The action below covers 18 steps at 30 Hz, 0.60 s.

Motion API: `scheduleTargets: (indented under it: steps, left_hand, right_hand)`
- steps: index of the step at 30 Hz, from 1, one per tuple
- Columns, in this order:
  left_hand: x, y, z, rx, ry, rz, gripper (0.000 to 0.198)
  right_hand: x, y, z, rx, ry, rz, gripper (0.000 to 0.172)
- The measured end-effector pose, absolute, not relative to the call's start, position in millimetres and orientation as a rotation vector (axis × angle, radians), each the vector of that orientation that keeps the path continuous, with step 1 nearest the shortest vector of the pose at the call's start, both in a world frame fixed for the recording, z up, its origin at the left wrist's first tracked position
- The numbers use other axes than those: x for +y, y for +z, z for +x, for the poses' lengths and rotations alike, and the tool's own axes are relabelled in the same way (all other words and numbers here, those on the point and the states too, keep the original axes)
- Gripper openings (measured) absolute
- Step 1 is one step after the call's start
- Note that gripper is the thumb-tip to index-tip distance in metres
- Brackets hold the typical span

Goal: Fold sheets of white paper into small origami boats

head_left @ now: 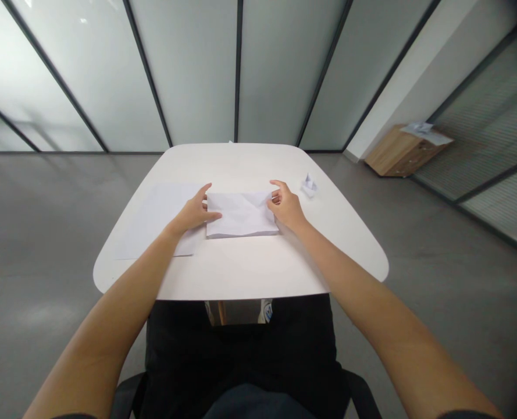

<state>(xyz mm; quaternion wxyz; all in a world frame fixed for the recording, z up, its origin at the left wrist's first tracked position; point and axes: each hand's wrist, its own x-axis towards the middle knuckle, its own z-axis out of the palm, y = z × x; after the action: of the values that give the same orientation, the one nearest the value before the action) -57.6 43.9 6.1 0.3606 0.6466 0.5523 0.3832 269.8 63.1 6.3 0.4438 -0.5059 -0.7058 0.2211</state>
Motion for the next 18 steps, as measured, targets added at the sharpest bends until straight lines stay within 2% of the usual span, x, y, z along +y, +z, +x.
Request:
scheduleTargets:
  steps: [4, 8, 13, 18]
  left_hand:
    - [41, 11, -56, 1.507, 0.924, 1.807, 0.118]
    - [41, 11, -55, 1.516, 0.902, 1.932, 0.108]
    - [43, 9, -56, 1.559, 0.853, 2.002, 0.096]
    - [41, 12, -55, 1.59, 0.816, 2.022, 0.092]
  right_hand:
    - [66, -2, 266, -1.873, 0.473, -1.323, 0.07]
    - [68, -9, 266, -2.084, 0.239, -1.332, 0.069]
    - [60, 3, 266, -2.44, -0.055, -1.192, 0.047]
    - [53, 14, 259, -2.703, 0.02, -0.92, 0.039]
